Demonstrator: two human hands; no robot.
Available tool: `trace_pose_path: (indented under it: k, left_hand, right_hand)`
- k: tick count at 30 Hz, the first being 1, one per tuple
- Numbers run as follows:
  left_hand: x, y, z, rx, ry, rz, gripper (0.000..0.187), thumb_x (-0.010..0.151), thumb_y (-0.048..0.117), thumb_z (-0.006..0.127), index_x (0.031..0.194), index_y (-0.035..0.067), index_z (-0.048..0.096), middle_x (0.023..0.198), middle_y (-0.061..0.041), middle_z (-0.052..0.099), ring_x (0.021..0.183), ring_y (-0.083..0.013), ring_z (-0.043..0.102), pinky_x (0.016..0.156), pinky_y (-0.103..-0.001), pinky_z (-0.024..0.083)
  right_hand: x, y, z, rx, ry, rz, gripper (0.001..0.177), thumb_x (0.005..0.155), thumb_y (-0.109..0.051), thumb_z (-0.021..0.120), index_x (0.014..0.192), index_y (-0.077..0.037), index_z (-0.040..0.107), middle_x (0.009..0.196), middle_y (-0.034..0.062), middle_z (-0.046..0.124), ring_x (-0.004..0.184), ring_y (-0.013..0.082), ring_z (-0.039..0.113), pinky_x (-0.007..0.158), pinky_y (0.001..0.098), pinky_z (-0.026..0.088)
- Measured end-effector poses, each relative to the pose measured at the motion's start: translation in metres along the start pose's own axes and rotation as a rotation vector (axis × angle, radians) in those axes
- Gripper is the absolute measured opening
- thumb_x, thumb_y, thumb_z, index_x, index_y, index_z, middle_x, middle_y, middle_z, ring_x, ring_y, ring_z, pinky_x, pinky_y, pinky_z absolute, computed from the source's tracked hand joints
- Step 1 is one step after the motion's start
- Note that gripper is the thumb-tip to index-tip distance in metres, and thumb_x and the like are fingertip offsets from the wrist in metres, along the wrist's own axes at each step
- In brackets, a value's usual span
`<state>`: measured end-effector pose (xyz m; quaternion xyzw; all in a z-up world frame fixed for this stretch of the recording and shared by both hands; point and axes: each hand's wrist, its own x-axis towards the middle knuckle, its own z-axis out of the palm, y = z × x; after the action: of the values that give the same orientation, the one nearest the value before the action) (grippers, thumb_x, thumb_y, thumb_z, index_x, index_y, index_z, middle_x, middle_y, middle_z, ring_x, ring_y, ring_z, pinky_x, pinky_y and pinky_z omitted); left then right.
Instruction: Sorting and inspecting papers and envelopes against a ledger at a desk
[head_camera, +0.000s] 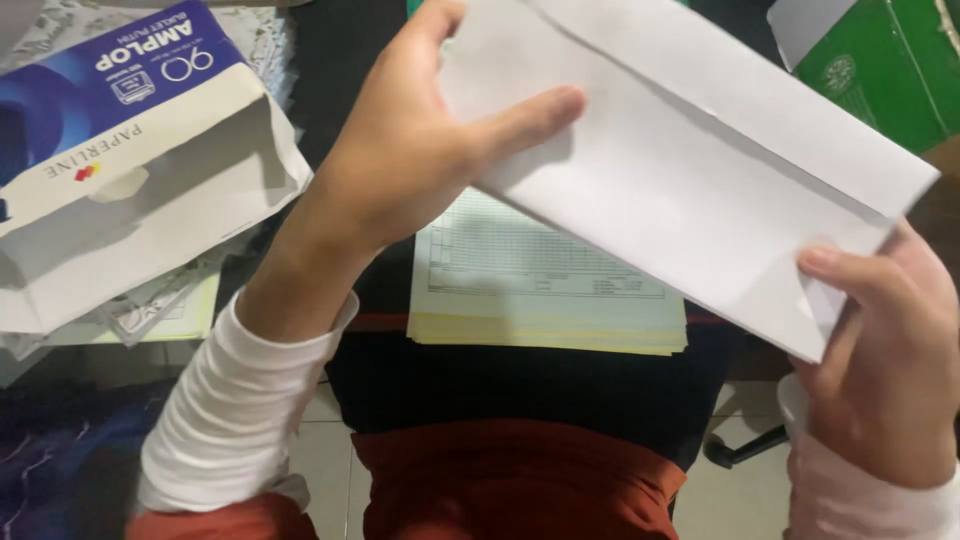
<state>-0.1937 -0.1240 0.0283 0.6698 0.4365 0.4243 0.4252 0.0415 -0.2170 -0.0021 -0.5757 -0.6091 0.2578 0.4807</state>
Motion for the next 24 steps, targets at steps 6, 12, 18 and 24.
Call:
trace_pose_path:
  k: [6,12,18,24]
  left_hand:
    - [-0.030,-0.033,-0.024,-0.241,0.162,-0.240,0.049,0.070,0.027,0.064,0.110,0.006,0.044,0.103,-0.005,0.063,0.094,-0.0111,0.061,0.083,-0.023,0.052]
    - [-0.040,-0.065,-0.029,-0.278,0.191,0.007,0.048,0.078,0.017,0.065,0.111,0.009,0.032,0.103,-0.008,0.053,0.093,-0.0160,0.057,0.080,-0.026,0.052]
    - [-0.046,-0.077,-0.020,-0.238,0.171,0.144,0.051,0.077,0.008,0.065,0.111,0.008,0.027,0.101,-0.008,0.044,0.089,-0.0163,0.050,0.070,-0.024,0.050]
    - [-0.051,-0.085,-0.013,-0.265,0.073,0.120,0.066,0.070,0.014,0.070,0.119,0.010,0.025,0.110,-0.004,0.044,0.097,-0.0130,0.049,0.083,-0.025,0.045]
  right_hand:
    - [0.047,0.010,0.022,0.104,-0.184,0.119,0.040,0.072,0.004,0.046,0.112,0.000,0.048,0.124,0.0129,0.053,0.109,0.0186,0.051,0.081,0.0223,0.040]
    - [0.063,-0.005,0.044,0.133,-0.215,0.135,0.045,0.077,-0.003,0.048,0.120,-0.003,0.034,0.103,0.0077,0.045,0.093,0.0162,0.047,0.076,0.0259,0.039]
    - [0.064,0.039,0.050,0.205,-0.270,-0.304,0.053,0.081,-0.009,0.052,0.121,-0.001,0.020,0.118,0.0129,0.027,0.112,0.0216,0.033,0.095,0.0302,0.033]
    - [0.053,0.058,0.062,0.280,-0.220,-0.192,0.064,0.074,-0.010,0.062,0.121,-0.006,0.019,0.117,0.0104,0.037,0.113,0.0183,0.040,0.098,0.0297,0.035]
